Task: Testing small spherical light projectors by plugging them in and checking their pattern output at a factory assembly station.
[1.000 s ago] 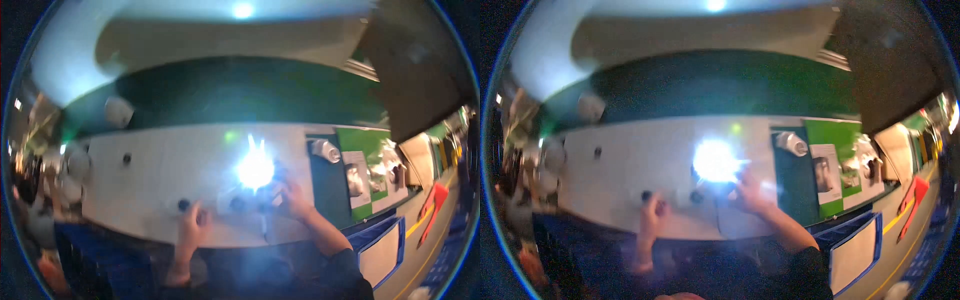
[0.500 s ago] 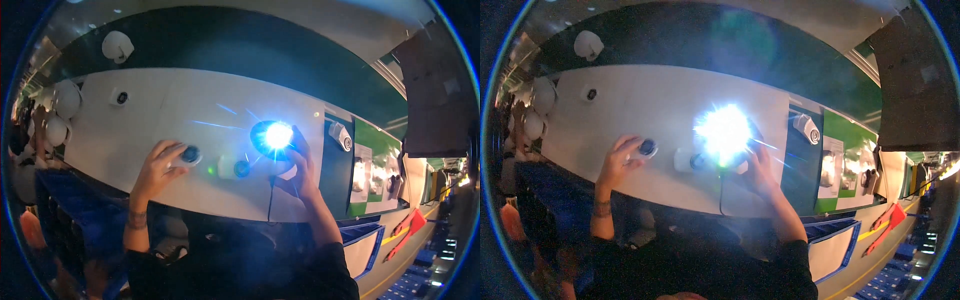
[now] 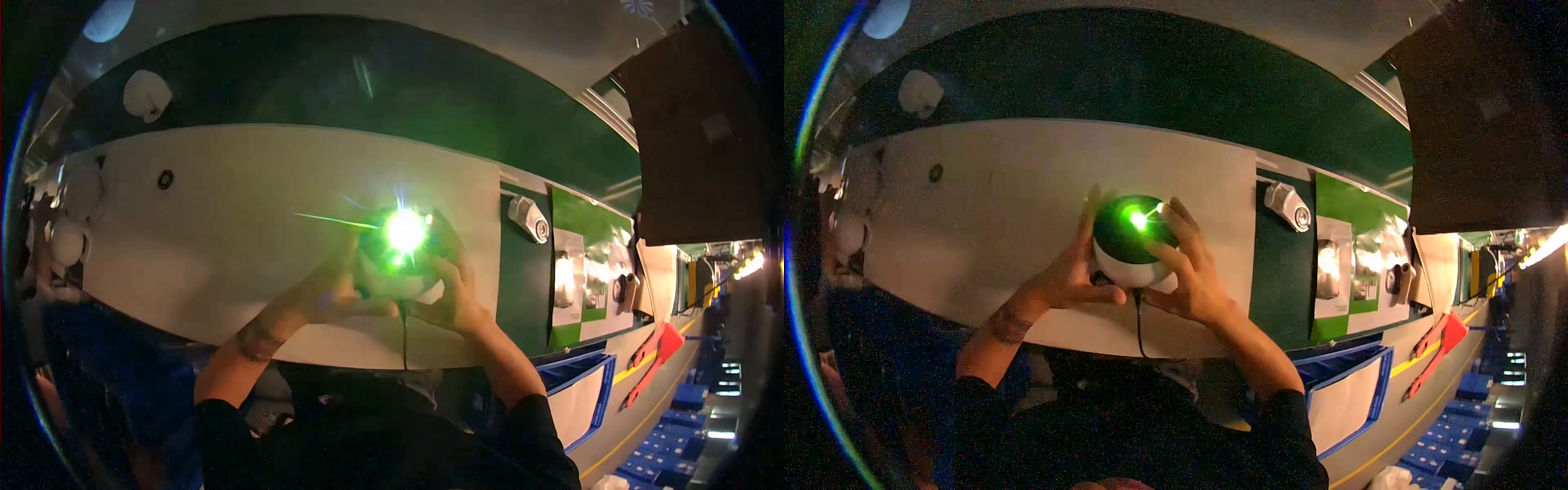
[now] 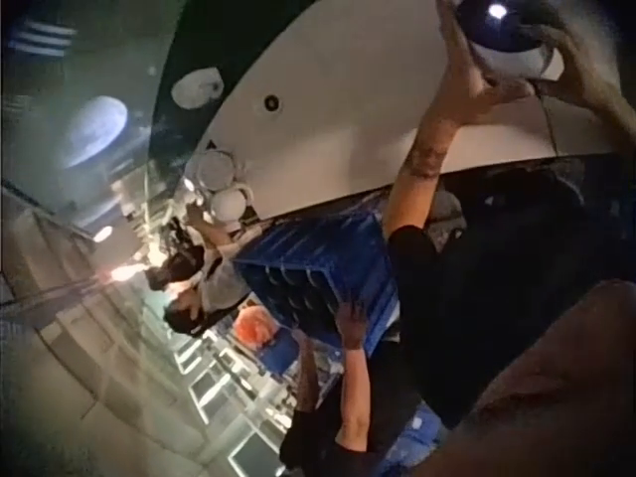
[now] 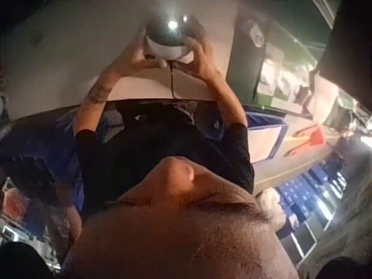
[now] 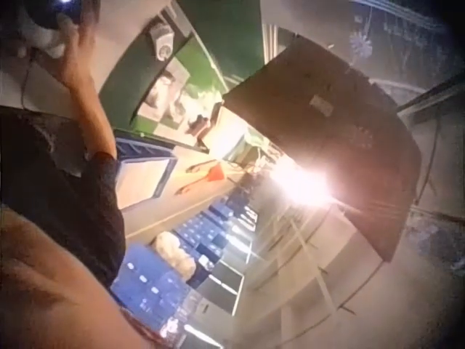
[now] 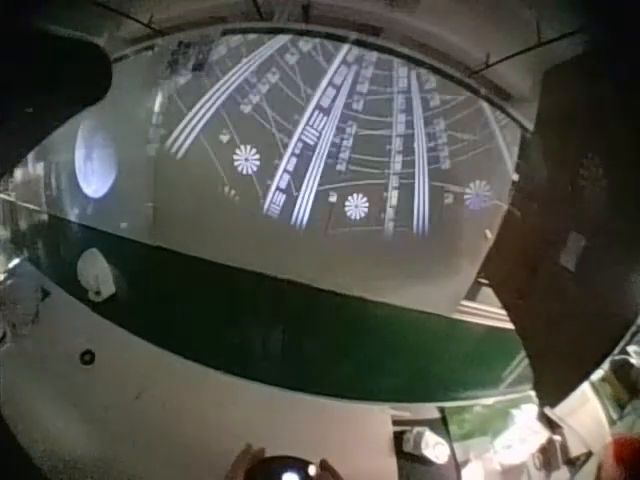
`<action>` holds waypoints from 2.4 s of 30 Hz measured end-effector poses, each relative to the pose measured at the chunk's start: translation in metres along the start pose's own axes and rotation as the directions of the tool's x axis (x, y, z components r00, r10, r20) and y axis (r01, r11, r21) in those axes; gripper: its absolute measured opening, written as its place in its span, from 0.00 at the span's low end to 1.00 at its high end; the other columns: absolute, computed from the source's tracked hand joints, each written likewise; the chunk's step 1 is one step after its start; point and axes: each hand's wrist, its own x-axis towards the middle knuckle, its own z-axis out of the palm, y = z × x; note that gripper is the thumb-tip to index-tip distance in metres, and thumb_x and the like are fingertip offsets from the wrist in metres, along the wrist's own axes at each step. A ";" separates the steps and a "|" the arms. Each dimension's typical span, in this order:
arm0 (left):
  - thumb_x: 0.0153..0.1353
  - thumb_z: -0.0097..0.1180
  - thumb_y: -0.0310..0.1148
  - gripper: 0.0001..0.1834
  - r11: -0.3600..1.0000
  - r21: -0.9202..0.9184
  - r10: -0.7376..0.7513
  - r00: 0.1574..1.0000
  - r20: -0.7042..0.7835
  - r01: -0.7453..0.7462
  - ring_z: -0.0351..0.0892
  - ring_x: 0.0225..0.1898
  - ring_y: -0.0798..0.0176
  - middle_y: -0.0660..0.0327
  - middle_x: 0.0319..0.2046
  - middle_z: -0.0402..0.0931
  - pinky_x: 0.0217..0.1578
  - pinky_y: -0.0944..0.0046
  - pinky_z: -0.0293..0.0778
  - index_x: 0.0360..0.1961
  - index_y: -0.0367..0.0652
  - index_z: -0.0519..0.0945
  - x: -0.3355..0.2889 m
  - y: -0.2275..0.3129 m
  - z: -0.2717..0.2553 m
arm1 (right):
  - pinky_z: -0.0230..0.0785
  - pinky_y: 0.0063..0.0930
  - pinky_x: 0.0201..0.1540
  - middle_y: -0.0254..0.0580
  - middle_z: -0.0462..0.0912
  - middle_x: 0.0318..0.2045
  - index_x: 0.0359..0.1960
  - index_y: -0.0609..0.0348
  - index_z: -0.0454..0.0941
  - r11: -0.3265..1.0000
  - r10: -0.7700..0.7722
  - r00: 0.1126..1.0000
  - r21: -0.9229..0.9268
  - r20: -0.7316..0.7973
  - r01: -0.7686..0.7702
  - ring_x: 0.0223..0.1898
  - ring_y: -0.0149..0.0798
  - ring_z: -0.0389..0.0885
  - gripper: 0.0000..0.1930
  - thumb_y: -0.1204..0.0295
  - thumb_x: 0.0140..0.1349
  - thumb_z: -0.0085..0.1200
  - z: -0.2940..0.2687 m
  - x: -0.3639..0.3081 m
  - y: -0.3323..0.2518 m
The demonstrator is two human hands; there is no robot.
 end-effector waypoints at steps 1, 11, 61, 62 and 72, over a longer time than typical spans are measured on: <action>0.47 0.78 0.53 0.72 0.987 -0.156 -0.047 0.990 -0.133 0.026 0.40 0.77 0.43 0.41 0.75 0.40 0.72 0.47 0.50 0.76 0.36 0.36 0.001 -0.001 0.009 | 0.68 0.57 0.64 0.68 0.59 0.69 0.62 0.51 0.64 0.999 -0.029 1.000 -0.026 0.003 0.029 0.68 0.70 0.63 0.49 0.72 0.35 0.79 0.001 0.004 0.000; 0.41 0.81 0.52 0.63 0.974 -0.060 -0.220 0.973 -0.065 0.216 0.68 0.65 0.49 0.44 0.61 0.67 0.66 0.54 0.64 0.68 0.29 0.56 0.010 0.003 -0.015 | 0.65 0.53 0.67 0.66 0.60 0.70 0.68 0.60 0.57 0.998 0.059 0.998 0.013 0.003 -0.059 0.68 0.66 0.65 0.49 0.54 0.50 0.73 -0.010 0.034 -0.015; 0.69 0.60 0.36 0.17 0.958 -0.108 -0.272 0.726 -0.632 0.265 0.78 0.39 0.70 0.62 0.40 0.79 0.43 0.70 0.76 0.53 0.37 0.76 -0.007 -0.030 -0.063 | 0.66 0.35 0.59 0.49 0.79 0.51 0.54 0.67 0.73 0.834 0.437 0.884 0.444 -0.166 -0.329 0.54 0.42 0.77 0.15 0.78 0.67 0.50 -0.001 0.018 0.013; 0.69 0.60 0.34 0.16 0.959 -0.118 -0.274 0.741 -0.613 0.257 0.78 0.38 0.70 0.62 0.39 0.80 0.43 0.70 0.76 0.53 0.36 0.76 -0.006 -0.030 -0.063 | 0.68 0.34 0.58 0.48 0.79 0.50 0.54 0.66 0.74 0.820 0.458 0.872 0.461 -0.174 -0.339 0.52 0.41 0.78 0.14 0.77 0.68 0.50 0.002 0.018 0.014; 0.69 0.59 0.30 0.14 0.963 -0.087 -0.255 0.754 -0.606 0.256 0.79 0.37 0.70 0.62 0.37 0.80 0.42 0.70 0.77 0.52 0.35 0.76 -0.006 -0.034 -0.059 | 0.71 0.31 0.54 0.45 0.81 0.46 0.53 0.66 0.74 0.749 0.551 0.812 0.542 -0.192 -0.380 0.48 0.36 0.80 0.12 0.76 0.70 0.50 0.013 0.011 0.024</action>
